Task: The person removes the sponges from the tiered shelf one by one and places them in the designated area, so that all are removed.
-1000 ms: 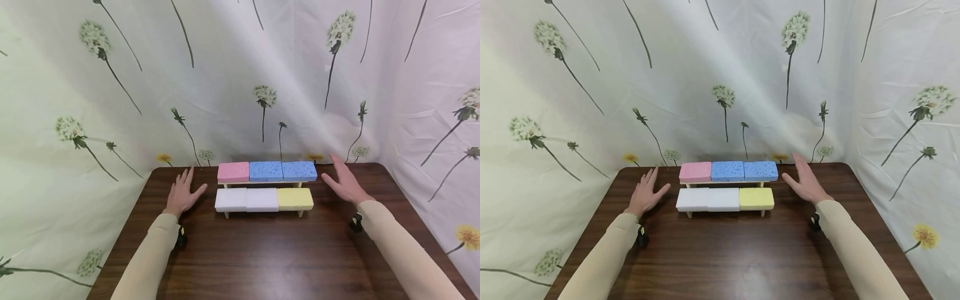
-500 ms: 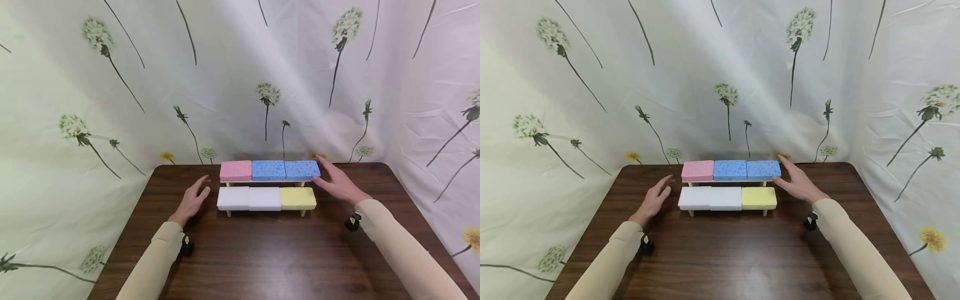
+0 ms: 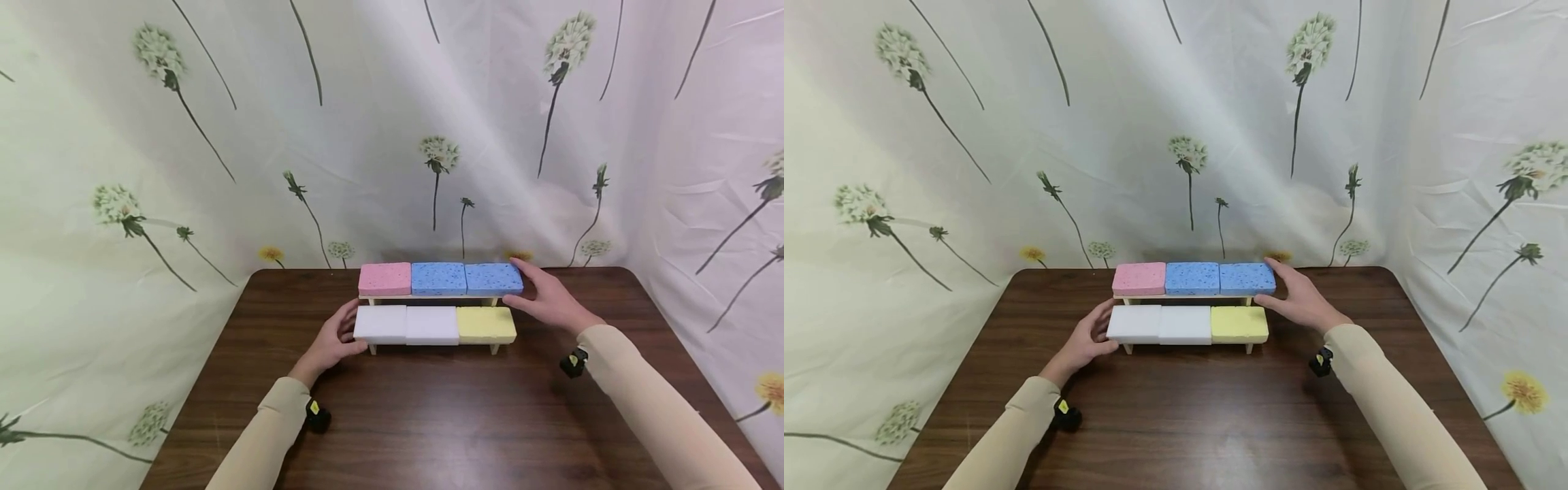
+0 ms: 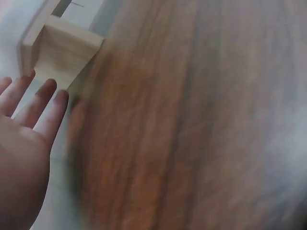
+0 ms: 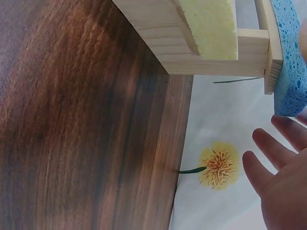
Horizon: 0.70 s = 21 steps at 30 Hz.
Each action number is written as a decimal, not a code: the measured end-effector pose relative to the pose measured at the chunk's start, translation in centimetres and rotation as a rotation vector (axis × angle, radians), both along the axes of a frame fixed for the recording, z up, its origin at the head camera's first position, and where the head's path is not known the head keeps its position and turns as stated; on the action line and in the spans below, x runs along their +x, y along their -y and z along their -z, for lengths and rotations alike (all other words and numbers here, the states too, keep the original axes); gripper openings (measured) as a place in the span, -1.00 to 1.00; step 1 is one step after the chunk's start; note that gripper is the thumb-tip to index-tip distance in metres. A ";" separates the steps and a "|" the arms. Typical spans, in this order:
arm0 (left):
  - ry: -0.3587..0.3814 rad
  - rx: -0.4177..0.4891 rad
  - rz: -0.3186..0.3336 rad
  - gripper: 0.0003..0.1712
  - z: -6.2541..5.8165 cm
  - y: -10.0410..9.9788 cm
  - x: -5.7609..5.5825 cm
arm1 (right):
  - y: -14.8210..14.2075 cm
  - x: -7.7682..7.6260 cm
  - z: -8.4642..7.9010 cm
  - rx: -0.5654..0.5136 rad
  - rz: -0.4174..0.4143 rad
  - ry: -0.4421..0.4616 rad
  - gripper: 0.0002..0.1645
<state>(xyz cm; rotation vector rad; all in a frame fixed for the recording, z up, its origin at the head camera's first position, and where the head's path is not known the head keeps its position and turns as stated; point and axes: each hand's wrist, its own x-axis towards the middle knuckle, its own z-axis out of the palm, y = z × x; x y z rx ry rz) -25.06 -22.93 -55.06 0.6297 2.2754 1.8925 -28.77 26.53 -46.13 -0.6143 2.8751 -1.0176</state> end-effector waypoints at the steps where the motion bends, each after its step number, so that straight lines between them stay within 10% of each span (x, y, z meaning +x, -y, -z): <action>1: 0.017 0.007 0.000 0.14 0.1 -0.1 0.1 | 0.1 0.0 -0.1 -0.001 0.001 0.000 0.16; 21: 0.146 -0.115 0.002 0.04 0.7 -0.1 -0.2 | 0.2 -0.7 -0.7 0.032 -0.009 -0.029 0.11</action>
